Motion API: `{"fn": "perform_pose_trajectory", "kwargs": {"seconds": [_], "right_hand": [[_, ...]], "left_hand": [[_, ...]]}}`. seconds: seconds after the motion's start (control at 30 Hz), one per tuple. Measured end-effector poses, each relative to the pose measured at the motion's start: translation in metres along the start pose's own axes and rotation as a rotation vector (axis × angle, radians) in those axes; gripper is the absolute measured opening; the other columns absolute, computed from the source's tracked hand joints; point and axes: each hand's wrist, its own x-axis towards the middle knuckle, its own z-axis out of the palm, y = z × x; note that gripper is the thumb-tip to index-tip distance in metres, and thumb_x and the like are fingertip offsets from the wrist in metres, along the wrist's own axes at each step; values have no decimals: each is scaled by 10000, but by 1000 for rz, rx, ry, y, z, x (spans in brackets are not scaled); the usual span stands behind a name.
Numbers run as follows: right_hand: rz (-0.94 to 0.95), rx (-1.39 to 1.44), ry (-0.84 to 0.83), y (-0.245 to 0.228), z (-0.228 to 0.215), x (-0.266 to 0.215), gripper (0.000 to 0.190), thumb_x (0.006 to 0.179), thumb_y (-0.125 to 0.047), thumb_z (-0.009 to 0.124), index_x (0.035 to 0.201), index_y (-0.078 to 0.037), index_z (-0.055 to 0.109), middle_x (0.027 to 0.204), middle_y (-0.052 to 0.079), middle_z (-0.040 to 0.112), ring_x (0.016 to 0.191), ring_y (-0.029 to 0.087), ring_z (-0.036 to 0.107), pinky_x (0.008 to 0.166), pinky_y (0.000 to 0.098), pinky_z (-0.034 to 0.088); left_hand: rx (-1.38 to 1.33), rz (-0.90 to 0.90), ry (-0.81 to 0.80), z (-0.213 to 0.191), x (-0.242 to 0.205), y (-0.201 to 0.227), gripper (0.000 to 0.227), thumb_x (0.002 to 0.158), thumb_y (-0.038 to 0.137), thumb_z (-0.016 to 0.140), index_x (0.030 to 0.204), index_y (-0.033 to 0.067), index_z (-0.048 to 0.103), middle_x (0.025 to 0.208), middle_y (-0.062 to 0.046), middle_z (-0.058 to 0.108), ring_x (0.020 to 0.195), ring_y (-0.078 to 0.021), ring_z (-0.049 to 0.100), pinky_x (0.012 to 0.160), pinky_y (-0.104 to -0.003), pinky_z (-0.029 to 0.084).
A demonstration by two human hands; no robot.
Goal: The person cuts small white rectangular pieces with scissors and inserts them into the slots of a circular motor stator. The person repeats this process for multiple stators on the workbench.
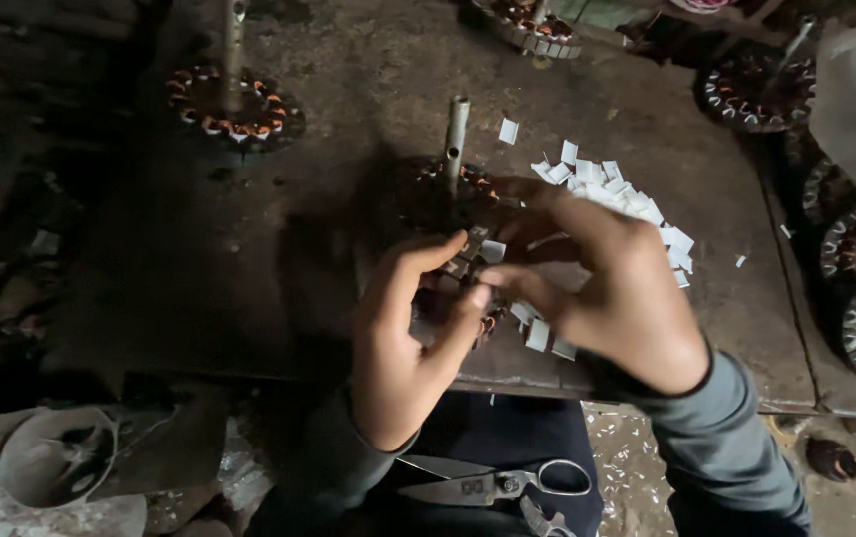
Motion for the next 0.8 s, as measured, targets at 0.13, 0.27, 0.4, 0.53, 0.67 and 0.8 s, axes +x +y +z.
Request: {"fn": "perform_pose_trajectory", "kwargs": {"seconds": [0.13,0.27,0.4,0.53,0.67,0.8], "right_hand": [[4,218,-81,13,-10,13,336,835,-59,746,1162,-12,686,1295,75,596,1006,175,711,806,292,593],[-61,142,-140,27,-6,19,257,888,-45,789,1135,-19,725,1111,69,746,970,170,759,784,271,628],[-58,100,-84,35,2,16,230,871,-70,818,1083,-34,735,1049,66,755,926,146,754,741,267,618],[-26,212,58,38,2,-12,324,836,-94,777,1131,-24,662,1208,87,662,986,144,722,810,292,585],[71,-203,104,41,-9,-78,209,813,-78,817,987,-29,712,1029,79,742,946,209,726,825,348,582],[89,-308,94,55,3,-125,306,758,-144,830,1028,-37,731,1047,104,725,931,270,697,806,383,561]], "left_hand": [[-29,-34,118,16,-1,-1,328,897,76,824,1143,-10,624,1131,-135,690,1028,-218,697,925,-307,548],[-53,-27,156,23,-1,-9,240,939,42,795,1117,0,639,1086,-105,712,972,-157,694,876,-275,556],[-130,-104,158,25,-5,-11,218,959,37,769,1135,-1,647,1053,-81,716,904,-96,661,812,-238,552],[-141,-144,108,22,-3,-4,242,969,35,751,1188,-5,657,1035,-75,720,875,-90,651,780,-238,542],[8,-60,139,23,6,0,255,915,70,817,1088,3,642,979,-78,718,814,-89,650,733,-243,535],[176,31,212,27,8,-2,222,910,69,842,1018,11,657,877,-89,692,745,-103,634,691,-270,521]]}}
